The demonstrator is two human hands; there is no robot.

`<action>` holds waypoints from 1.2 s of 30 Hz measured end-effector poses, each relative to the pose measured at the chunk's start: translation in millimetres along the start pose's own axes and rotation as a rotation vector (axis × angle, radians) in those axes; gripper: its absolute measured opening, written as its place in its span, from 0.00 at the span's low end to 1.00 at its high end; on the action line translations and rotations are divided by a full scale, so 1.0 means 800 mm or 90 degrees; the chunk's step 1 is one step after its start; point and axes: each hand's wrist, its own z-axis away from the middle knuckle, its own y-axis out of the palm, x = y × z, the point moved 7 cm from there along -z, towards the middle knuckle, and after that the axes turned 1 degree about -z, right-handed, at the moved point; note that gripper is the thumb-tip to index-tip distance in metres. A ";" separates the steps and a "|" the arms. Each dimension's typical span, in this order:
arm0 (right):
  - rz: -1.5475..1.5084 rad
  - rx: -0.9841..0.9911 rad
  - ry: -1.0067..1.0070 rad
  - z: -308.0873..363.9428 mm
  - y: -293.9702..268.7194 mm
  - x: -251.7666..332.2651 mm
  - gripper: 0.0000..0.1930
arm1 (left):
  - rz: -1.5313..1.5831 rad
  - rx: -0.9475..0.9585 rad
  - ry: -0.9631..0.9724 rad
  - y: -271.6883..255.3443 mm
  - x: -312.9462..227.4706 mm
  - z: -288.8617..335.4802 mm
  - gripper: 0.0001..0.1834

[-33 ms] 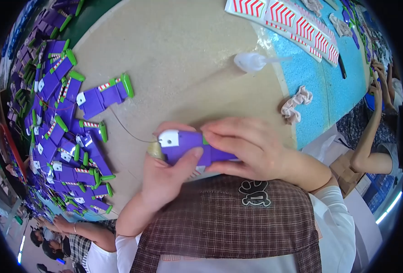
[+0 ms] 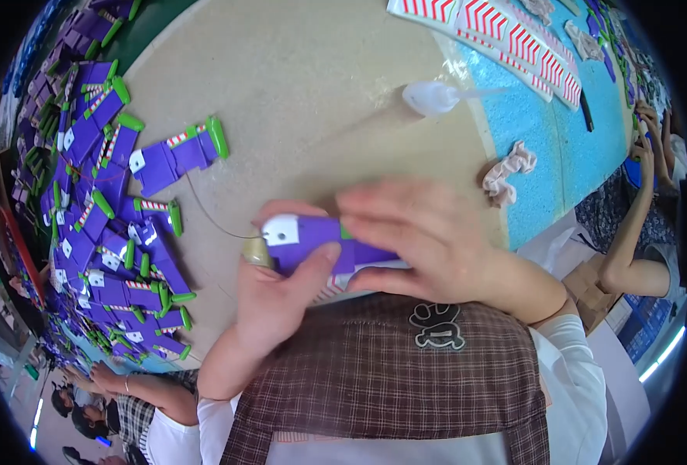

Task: The person assembles toy wings by applying glue from a bottle, pressing plastic components together, and sticking adhesive decals onto the assembled pieces by hand.

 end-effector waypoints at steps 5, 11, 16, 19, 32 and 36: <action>0.142 0.098 -0.018 -0.008 0.034 0.020 0.20 | 0.147 -0.286 0.146 -0.065 -0.043 -0.008 0.14; -0.025 0.251 0.105 0.005 0.068 -0.002 0.14 | 0.302 -0.189 0.055 -0.042 -0.017 0.008 0.18; -0.008 0.168 0.240 0.006 0.039 -0.016 0.10 | 0.279 -0.208 0.061 -0.030 0.036 -0.005 0.14; -0.032 0.108 0.263 0.012 0.035 -0.022 0.11 | 0.267 -0.178 0.110 -0.027 0.037 -0.011 0.14; 0.002 0.183 0.318 0.024 0.037 -0.018 0.07 | 0.236 -0.139 0.131 -0.016 0.036 -0.007 0.16; 0.000 0.207 0.323 0.026 0.042 -0.017 0.09 | 0.255 -0.133 0.147 -0.019 0.037 -0.007 0.15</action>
